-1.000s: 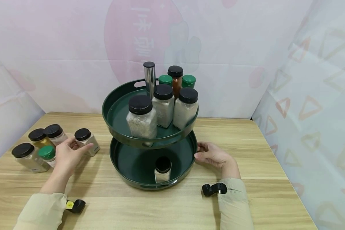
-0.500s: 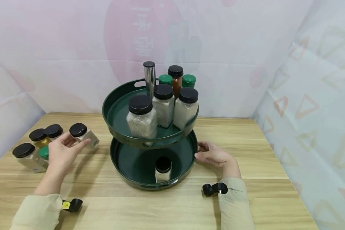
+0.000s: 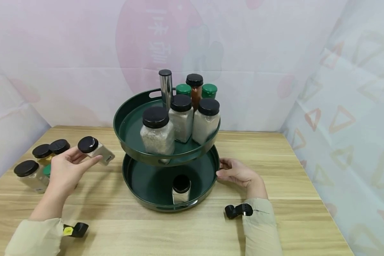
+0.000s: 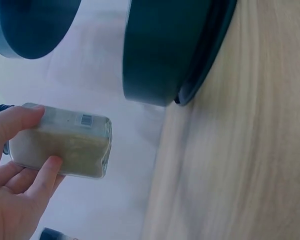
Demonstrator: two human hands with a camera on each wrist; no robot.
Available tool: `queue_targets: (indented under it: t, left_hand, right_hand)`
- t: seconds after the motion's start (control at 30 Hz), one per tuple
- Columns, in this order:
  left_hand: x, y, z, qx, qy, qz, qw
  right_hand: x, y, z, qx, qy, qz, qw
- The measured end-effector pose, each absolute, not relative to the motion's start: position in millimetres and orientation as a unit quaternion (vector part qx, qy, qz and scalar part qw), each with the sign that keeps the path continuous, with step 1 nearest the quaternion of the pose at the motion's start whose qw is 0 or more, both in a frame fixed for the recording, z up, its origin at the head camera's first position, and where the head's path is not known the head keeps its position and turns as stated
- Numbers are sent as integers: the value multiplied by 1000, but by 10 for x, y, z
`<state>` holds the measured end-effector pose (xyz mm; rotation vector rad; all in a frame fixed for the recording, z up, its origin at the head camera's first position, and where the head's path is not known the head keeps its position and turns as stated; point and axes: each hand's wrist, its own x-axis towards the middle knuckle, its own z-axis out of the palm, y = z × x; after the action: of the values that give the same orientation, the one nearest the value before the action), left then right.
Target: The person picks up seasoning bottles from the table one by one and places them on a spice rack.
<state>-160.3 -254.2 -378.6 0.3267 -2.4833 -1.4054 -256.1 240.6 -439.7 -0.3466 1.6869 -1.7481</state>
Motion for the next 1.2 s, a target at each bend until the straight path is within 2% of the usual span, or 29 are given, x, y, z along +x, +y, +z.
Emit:
queue_targets:
  t: [0.47, 1.2]
  left_hand:
    - [-1457, -2353, -3645, 4, -851, -504, 144]
    - [-1595, -1826, -3817, -107, -834, -539, 55]
  right_hand:
    - [-2566, 2400, -4399, -132, 649, -669, 337]
    - [-2581, 2413, -4413, -130, 652, -667, 338]
